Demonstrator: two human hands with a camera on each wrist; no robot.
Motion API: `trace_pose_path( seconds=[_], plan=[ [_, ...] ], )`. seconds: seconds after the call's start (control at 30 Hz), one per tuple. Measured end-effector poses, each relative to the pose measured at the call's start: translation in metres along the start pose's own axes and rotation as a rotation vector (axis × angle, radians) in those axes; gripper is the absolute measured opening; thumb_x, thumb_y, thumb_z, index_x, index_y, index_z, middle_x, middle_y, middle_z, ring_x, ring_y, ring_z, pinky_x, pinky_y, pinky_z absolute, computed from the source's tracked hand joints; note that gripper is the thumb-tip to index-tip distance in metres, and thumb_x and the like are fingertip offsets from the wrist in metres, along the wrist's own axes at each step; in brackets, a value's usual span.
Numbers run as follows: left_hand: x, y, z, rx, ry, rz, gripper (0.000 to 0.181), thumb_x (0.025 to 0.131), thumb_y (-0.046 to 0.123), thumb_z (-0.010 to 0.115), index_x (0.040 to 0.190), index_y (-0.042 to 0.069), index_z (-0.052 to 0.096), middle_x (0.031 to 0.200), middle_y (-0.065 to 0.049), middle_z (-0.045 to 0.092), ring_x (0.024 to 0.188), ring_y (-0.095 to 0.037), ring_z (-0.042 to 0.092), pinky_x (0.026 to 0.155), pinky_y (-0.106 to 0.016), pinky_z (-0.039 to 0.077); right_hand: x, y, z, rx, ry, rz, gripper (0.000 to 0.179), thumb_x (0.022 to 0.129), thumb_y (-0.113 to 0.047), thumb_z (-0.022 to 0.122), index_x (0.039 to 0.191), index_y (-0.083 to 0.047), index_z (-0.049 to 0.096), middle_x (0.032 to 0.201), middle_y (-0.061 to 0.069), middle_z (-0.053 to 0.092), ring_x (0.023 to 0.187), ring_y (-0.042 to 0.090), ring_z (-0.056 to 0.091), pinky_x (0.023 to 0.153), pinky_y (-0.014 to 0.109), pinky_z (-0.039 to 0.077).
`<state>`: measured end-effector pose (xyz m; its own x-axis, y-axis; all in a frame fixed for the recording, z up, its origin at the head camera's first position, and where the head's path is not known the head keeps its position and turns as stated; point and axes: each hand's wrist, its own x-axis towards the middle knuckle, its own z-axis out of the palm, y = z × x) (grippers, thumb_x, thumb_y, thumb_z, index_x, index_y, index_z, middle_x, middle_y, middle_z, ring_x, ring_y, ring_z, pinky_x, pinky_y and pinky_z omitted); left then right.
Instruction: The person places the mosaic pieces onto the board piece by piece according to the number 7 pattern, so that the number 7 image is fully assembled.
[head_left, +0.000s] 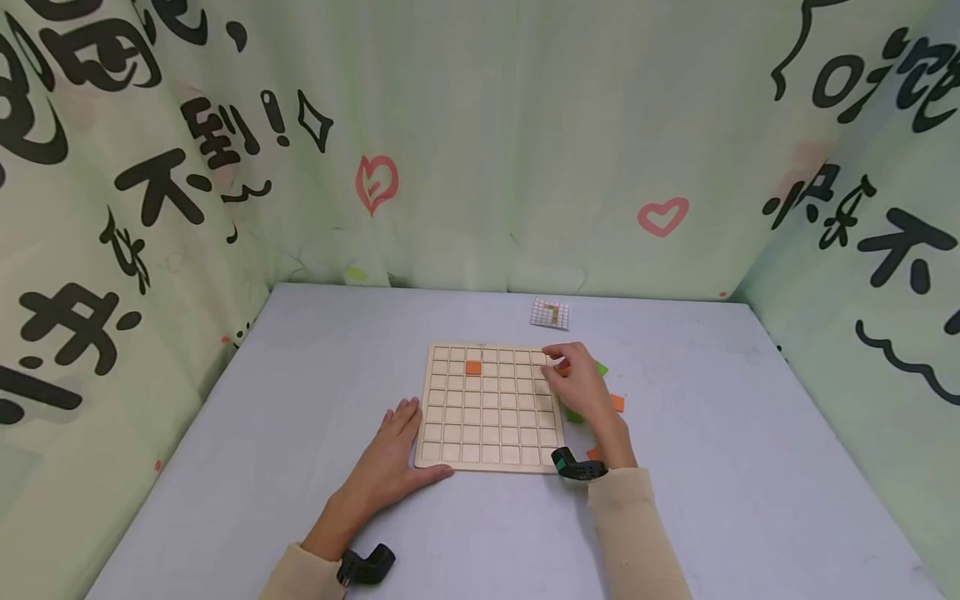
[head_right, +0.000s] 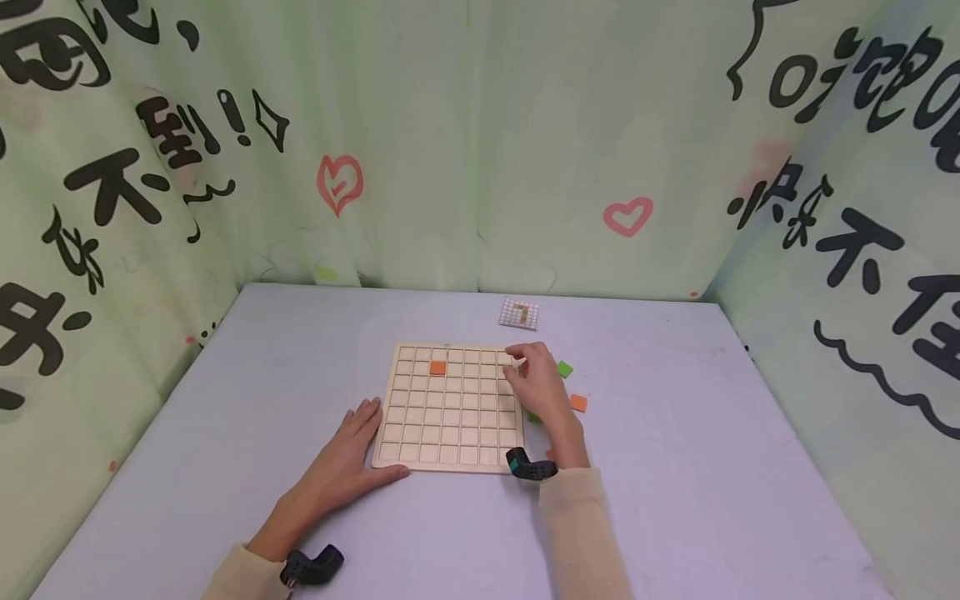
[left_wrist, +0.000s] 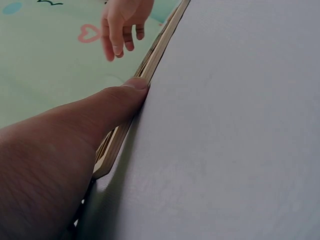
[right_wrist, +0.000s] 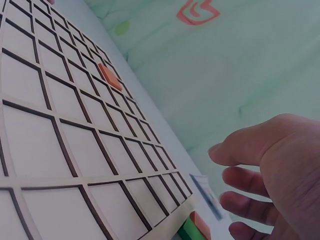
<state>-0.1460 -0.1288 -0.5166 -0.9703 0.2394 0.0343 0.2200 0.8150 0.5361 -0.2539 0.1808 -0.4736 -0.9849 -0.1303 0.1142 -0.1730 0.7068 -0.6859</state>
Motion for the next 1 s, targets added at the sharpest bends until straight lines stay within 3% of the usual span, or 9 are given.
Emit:
trace_pose_path(
  seconds=[0.17,0.43,1.0],
  plan=[
    [-0.001,0.000,-0.001,-0.008,-0.003,-0.004,0.106,0.079,0.060,0.076,0.153,-0.004,0.034,0.163,-0.019,0.032,0.155,-0.033,0.023,0.129,-0.048,0.018,-0.001,0.004,-0.003,-0.007,0.014,0.004,0.037,0.096,-0.017,0.059,0.129,0.000,0.062,0.124,0.019,0.058,0.098,0.029,0.055,0.080,0.037,0.050],
    [0.000,0.000,0.000,-0.009,-0.003,0.000,0.106,0.079,0.060,0.075,0.153,-0.004,0.034,0.163,-0.019,0.032,0.155,-0.032,0.022,0.129,-0.048,0.018,0.000,0.009,-0.008,-0.008,0.026,0.054,0.037,0.097,-0.018,0.059,0.129,-0.001,0.062,0.127,0.019,0.057,0.105,0.032,0.057,0.085,0.040,0.051],
    [0.001,-0.001,0.001,-0.001,0.005,0.001,0.106,0.079,0.061,0.075,0.153,-0.003,0.035,0.163,-0.018,0.032,0.155,-0.032,0.022,0.129,-0.047,0.018,0.001,0.022,-0.013,-0.025,-0.052,0.173,0.038,0.099,-0.023,0.062,0.131,-0.002,0.060,0.132,0.019,0.055,0.113,0.032,0.056,0.090,0.043,0.053]
  ],
)
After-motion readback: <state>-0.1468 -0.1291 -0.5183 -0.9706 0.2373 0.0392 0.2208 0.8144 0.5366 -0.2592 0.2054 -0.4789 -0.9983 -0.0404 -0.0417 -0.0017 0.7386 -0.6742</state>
